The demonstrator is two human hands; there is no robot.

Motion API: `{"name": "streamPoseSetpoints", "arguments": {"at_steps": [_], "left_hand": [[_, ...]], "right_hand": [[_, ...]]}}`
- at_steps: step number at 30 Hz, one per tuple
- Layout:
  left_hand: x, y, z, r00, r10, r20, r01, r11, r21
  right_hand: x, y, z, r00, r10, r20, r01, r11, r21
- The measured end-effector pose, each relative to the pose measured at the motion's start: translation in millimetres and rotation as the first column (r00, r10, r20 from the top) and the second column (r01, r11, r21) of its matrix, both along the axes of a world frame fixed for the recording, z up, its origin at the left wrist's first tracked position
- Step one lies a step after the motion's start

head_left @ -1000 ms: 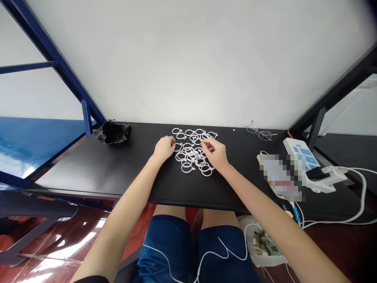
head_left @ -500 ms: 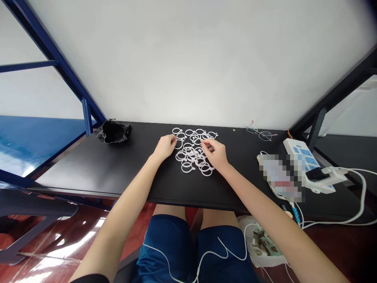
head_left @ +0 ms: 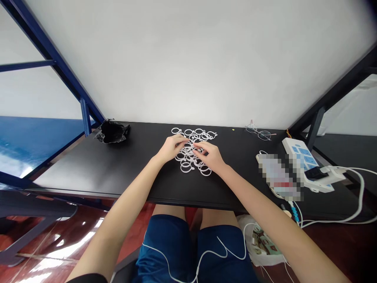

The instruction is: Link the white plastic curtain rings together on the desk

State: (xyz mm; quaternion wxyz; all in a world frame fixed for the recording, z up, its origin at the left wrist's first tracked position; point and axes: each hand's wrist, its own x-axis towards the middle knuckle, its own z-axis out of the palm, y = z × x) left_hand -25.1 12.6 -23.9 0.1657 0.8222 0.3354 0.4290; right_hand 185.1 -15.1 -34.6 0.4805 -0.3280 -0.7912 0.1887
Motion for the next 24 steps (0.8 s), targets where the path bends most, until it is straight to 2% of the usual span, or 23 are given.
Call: {"name": "streamPoseSetpoints", "arguments": {"at_steps": [8,12,19,24], "left_hand": [[5.3,-3.9,0.5,0.999,-0.038,0.004,0.038,0.999,0.014],[7.4,-7.3,2.6,1.0,-0.016,-0.016,0.015,0.999,-0.028],[9.1,-11.8,5.6,0.998,0.009,-0.061,-0.015,0.995,-0.094],[7.4,-9.5,2.1,0.996,-0.001,-0.091,-0.006,0.997,-0.081]], "right_hand": [[-0.9,-0.4,2.3,0.999,-0.049,-0.012,0.049,0.999,0.013],[-1.1,-0.4,1.3,0.999,-0.048,-0.01,0.048,0.999,0.001],[-0.7,-1.3,2.6,0.992,-0.122,-0.014,0.122,0.992,0.008],[0.0,0.8,1.7,0.995,-0.093,-0.038,0.094,0.995,0.037]]}}
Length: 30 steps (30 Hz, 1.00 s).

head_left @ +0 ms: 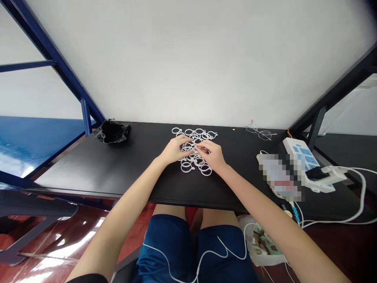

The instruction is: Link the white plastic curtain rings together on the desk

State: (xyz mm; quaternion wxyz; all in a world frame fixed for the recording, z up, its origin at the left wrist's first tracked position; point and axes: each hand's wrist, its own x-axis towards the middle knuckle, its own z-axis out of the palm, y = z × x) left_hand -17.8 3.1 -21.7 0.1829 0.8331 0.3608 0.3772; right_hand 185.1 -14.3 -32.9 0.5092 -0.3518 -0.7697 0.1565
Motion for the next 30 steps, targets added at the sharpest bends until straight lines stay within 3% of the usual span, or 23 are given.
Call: {"name": "streamPoseSetpoints", "arguments": {"at_steps": [30], "left_hand": [[-2.1,1.2,1.2,0.999,-0.024,-0.031,0.023,1.0,-0.006]], "right_hand": [[4.8,3.8,-3.7,0.997,0.07,0.04,-0.068,0.996,-0.053]]}}
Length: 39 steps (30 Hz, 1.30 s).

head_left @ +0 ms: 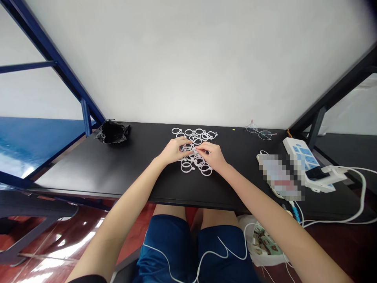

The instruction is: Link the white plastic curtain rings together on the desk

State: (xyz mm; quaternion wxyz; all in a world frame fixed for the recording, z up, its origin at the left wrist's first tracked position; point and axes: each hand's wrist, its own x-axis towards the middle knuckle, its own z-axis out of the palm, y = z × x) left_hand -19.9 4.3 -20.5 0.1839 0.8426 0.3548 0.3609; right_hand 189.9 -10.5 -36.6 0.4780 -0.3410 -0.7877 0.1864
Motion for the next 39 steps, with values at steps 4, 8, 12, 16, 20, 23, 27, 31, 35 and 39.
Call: {"name": "streamPoseSetpoints", "arguments": {"at_steps": [4,8,12,16,20,23,27,31,35,39], "left_hand": [[-0.4,0.1,1.0,1.0,0.006,-0.018,-0.007,1.0,-0.01],[-0.4,0.4,0.2,1.0,0.002,-0.006,-0.002,1.0,-0.006],[0.9,-0.1,-0.6,1.0,-0.003,0.007,0.003,1.0,0.001],[-1.0,1.9,-0.9,1.0,0.002,0.014,-0.002,1.0,-0.004],[-10.8,8.4,-3.4,0.994,0.108,-0.032,-0.109,0.993,-0.034],[-16.7,12.2,-7.6,0.97,0.201,-0.136,-0.2,0.98,0.021],[-14.3,11.6,-11.7,0.928,0.241,-0.283,-0.234,0.97,0.06],[-10.0,7.5,-9.7,0.922,0.215,-0.322,-0.217,0.976,0.028],[-11.9,7.2,-8.4,0.933,0.188,-0.307,-0.194,0.981,0.01],[-10.7,9.9,-12.1,0.966,0.115,-0.232,-0.118,0.993,0.0]], "right_hand": [[0.5,-0.2,1.0,1.0,0.01,0.004,-0.01,1.0,0.01],[0.4,-0.7,1.1,1.0,0.007,-0.004,-0.006,1.0,0.004],[-1.9,-2.2,0.8,1.0,0.004,-0.01,-0.004,1.0,0.004],[0.2,-1.4,6.2,0.999,-0.018,-0.03,0.018,1.0,0.022],[16.5,9.2,12.0,0.94,-0.288,-0.185,0.289,0.957,-0.02],[27.9,19.9,8.6,0.904,-0.391,-0.176,0.381,0.92,-0.086],[25.3,25.9,0.2,0.967,-0.245,-0.072,0.22,0.943,-0.25],[17.5,22.5,-1.8,0.997,-0.055,0.048,0.068,0.934,-0.351],[19.5,18.7,-0.9,0.982,-0.074,0.176,0.126,0.943,-0.308],[24.1,19.5,-1.6,0.973,-0.119,0.196,0.167,0.954,-0.25]]}}
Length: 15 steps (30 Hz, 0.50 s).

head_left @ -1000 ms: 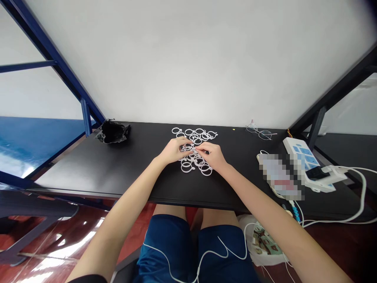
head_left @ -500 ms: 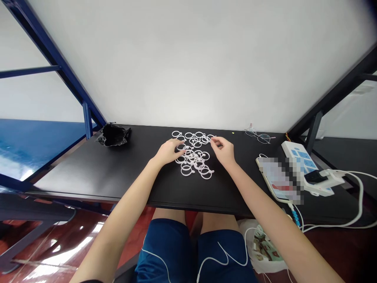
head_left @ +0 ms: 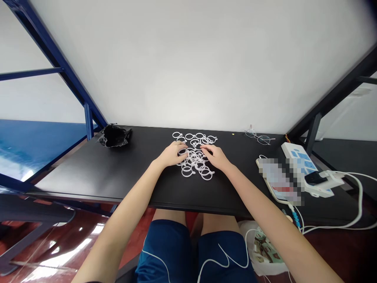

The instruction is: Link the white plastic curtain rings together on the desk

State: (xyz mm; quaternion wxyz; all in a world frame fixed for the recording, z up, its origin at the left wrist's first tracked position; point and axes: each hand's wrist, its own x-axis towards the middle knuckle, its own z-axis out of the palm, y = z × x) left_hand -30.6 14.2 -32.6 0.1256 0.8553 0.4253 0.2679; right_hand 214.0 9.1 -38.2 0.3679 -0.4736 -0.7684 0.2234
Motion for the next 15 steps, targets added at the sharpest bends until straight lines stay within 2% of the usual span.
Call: {"name": "streamPoseSetpoints", "arguments": {"at_steps": [5,10,15], "left_hand": [[13.6,-3.8,-2.2,0.984,-0.156,0.083,0.157,0.987,-0.014],[18.4,-9.5,2.6,0.977,-0.165,0.134,0.168,0.986,-0.009],[17.6,-9.8,3.4,0.977,-0.131,0.169,0.134,0.991,-0.007]], "right_hand": [[3.7,5.9,-4.9,0.999,-0.011,-0.035,0.012,1.0,0.028],[11.1,9.8,-4.0,0.998,0.0,-0.061,-0.001,1.0,-0.007],[17.5,10.2,1.7,0.994,0.083,-0.075,-0.087,0.994,-0.059]]}}
